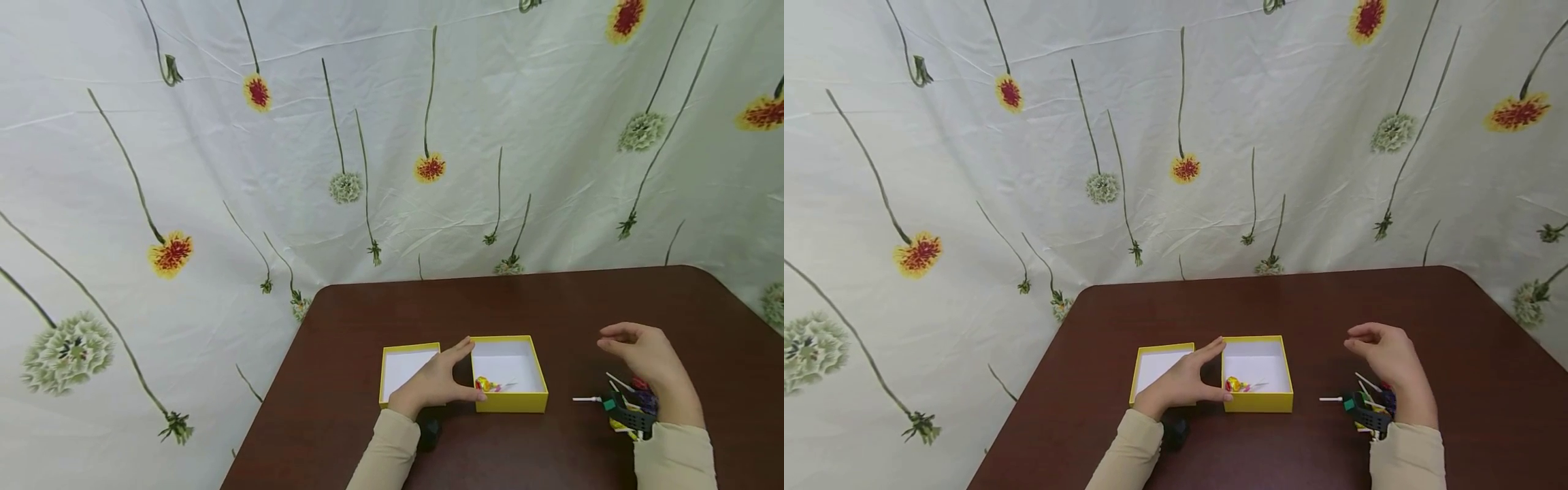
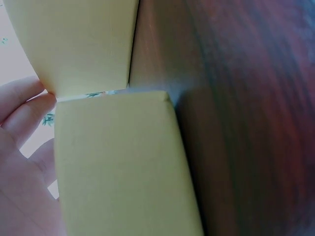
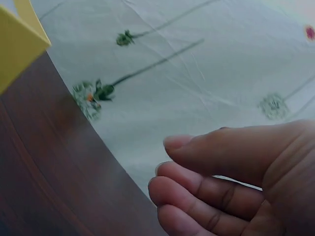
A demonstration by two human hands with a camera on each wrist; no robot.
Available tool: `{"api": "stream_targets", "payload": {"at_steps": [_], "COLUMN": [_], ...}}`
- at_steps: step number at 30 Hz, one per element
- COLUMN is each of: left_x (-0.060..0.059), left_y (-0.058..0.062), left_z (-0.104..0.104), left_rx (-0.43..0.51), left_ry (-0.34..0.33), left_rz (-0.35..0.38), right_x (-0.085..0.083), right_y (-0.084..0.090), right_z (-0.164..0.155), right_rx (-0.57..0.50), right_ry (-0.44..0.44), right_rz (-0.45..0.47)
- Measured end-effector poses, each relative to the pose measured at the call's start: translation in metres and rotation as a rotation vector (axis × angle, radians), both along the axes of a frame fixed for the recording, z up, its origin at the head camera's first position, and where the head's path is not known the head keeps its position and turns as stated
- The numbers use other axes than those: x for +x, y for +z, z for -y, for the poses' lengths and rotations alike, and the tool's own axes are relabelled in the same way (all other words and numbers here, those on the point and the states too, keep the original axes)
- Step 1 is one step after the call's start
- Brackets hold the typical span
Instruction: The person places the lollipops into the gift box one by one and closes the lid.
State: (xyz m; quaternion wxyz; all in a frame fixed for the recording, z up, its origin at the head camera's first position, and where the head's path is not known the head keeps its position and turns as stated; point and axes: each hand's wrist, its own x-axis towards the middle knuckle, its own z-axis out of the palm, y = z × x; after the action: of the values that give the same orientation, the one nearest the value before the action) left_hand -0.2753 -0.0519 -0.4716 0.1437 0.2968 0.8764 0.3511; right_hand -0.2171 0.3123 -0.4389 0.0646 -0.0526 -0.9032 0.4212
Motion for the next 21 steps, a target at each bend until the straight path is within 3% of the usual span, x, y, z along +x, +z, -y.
{"api": "stream_targets", "payload": {"at_steps": [5, 13, 16, 21], "left_x": [0.001, 0.002, 0.002, 0.002], "left_y": [-0.002, -0.004, -0.004, -0.003], "left_z": [0.0, 0.0, 0.002, 0.003], "left_rx": [0.002, -0.009, -0.009, -0.002], "left_ry": [-0.006, -0.01, -0.007, -0.005], "left_rz": [0.011, 0.0, 0.002, 0.002], "right_x": [0.01, 0.016, 0.019, 0.023], "right_y": [-0.01, -0.033, -0.04, -0.047], "right_z": [-0.027, -0.051, -0.055, -0.063], "right_rx": [-0.076, -0.197, -0.185, -0.152], "right_ry": [-0.1, -0.471, -0.487, -0.37], "right_rz": [0.087, 0.136, 0.189, 0.286]}}
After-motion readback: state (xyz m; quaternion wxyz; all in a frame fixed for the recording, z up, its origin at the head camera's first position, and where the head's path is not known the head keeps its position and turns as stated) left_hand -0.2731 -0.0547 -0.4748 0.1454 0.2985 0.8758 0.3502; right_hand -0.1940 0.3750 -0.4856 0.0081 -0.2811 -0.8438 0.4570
